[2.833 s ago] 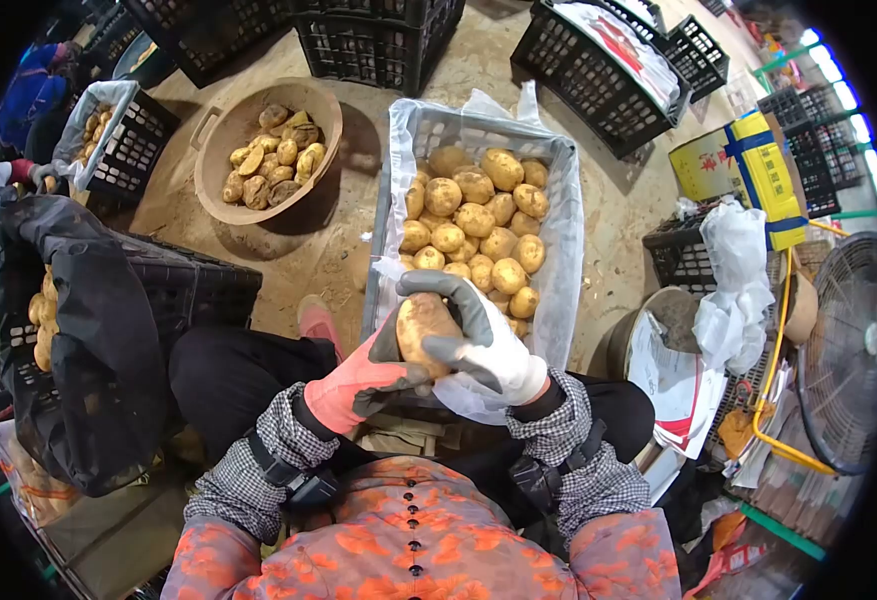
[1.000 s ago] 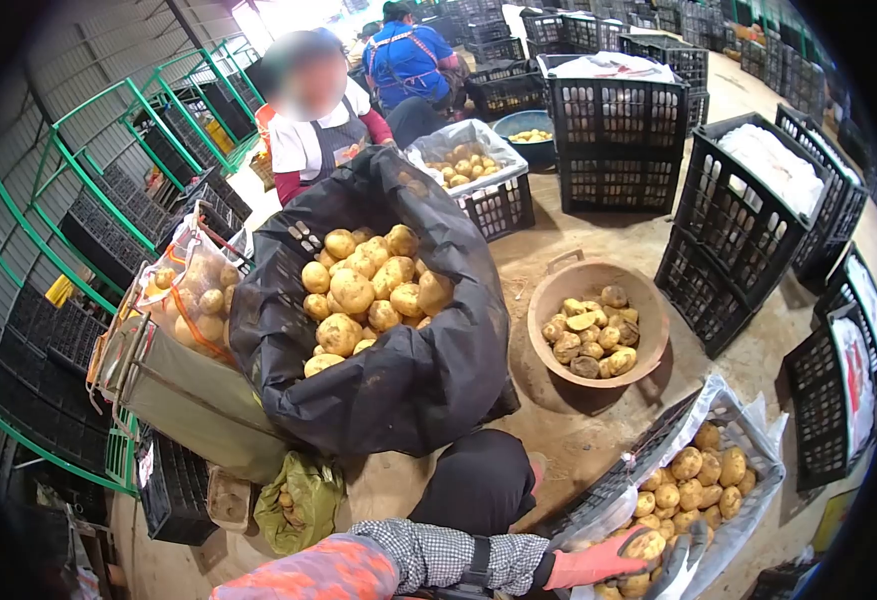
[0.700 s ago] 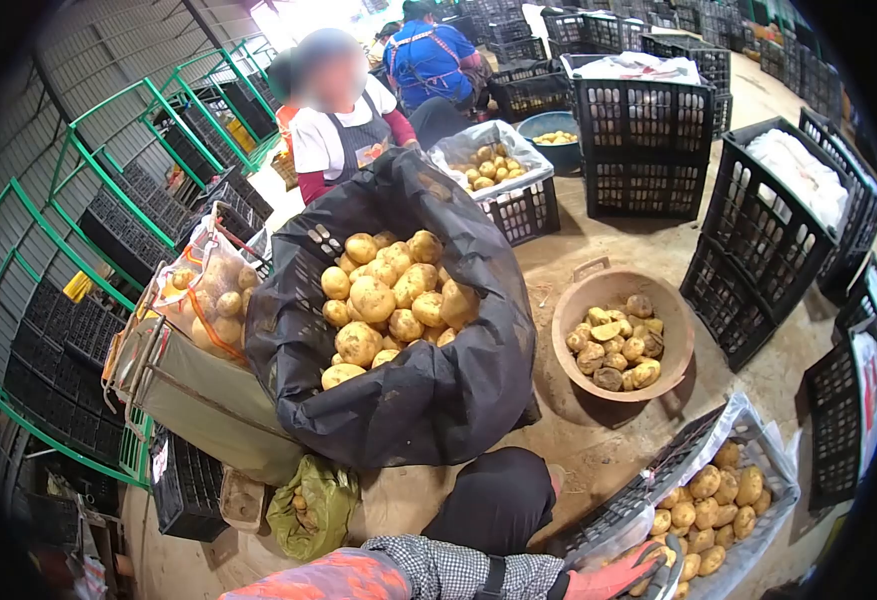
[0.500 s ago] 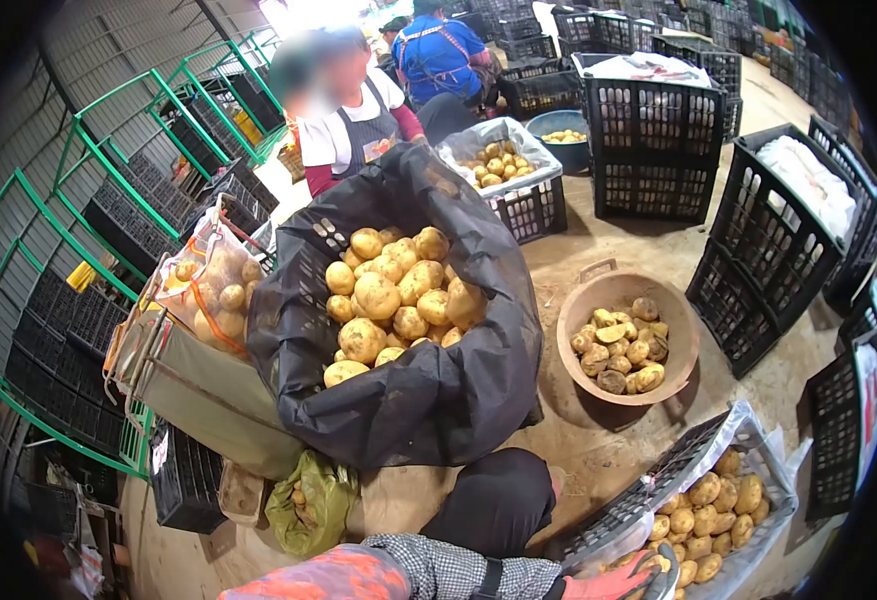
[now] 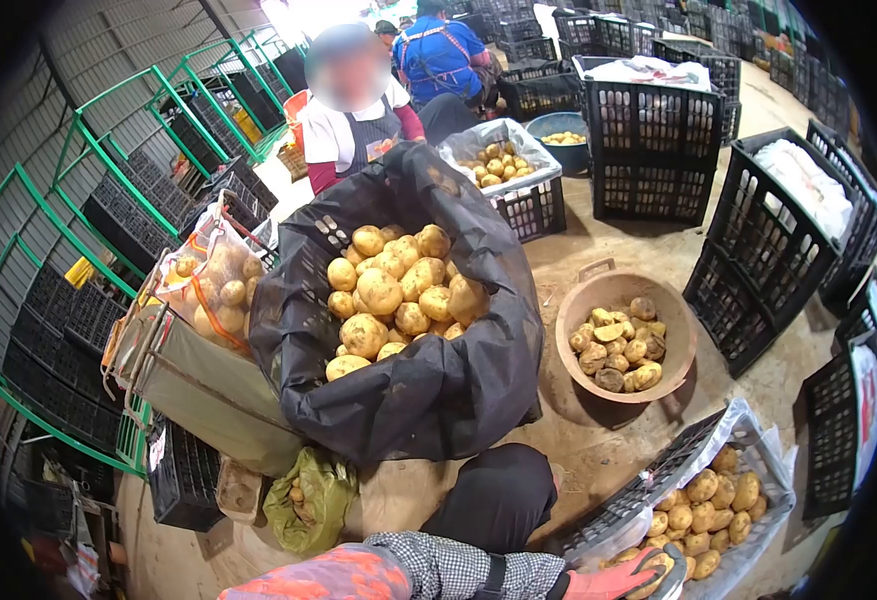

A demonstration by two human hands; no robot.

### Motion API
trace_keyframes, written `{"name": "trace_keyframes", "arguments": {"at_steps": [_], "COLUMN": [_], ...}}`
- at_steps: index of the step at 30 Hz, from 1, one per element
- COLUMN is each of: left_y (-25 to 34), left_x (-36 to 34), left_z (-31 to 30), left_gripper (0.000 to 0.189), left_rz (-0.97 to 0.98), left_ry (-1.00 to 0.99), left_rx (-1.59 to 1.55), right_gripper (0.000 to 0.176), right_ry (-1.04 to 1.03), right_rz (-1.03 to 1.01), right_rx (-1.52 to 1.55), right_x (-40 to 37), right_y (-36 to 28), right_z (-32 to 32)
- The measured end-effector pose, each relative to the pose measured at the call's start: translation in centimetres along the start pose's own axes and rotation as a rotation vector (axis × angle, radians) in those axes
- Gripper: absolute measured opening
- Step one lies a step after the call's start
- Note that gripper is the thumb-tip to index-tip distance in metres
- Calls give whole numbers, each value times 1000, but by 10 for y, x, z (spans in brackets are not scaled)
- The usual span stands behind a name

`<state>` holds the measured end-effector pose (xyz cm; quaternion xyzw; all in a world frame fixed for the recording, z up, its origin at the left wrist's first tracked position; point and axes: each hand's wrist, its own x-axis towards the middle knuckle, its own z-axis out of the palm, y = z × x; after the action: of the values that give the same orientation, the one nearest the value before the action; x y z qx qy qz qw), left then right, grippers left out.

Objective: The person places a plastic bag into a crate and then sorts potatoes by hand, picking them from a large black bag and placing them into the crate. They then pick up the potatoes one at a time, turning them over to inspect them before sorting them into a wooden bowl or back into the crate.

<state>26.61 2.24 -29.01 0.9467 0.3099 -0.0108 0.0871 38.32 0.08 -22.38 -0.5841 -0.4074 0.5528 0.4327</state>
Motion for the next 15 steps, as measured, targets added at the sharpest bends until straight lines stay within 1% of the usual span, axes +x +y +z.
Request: {"name": "trace_keyframes", "arguments": {"at_steps": [1, 3, 4, 6, 7, 9, 10, 12, 13, 15], "left_y": [-2, -12, -11, -9, -9, -8, -7, -5, -3, 0], "left_x": [-2, -19, -19, -21, -20, -17, -13, -2, 0, 1], "left_z": [-5, -47, -44, -37, -34, -31, -29, -20, -14, 1], "left_gripper": [62, 62, 62, 62, 62, 61, 61, 60, 60, 62], "left_rz": [0, -191, -189, -150, -150, -123, -123, -165, -165, -305], "left_ry": [1, -106, -106, -14, -14, -55, -53, -135, -134, 73], "left_rx": [0, -986, -986, -896, -896, -581, -582, -600, -601, -1473], "right_gripper": [35, 35, 35, 36, 36, 38, 38, 40, 40, 42], "right_ry": [0, 23, 25, -7, -7, -6, -7, -21, -22, -6], "right_rz": [-1, 128, 128, 154, 155, 52, 52, -55, -55, -115], "right_rx": [-1, 189, 189, 214, 213, 115, 114, -32, -33, -110], "right_x": [1, 2, 2, 0, 0, -3, -3, -4, -5, -8], "right_y": [5, 8, 10, 10, 8, -3, -5, -8, -10, -18], "right_z": [-3, -5, -6, -6, -5, 3, 4, 6, 7, 13]}}
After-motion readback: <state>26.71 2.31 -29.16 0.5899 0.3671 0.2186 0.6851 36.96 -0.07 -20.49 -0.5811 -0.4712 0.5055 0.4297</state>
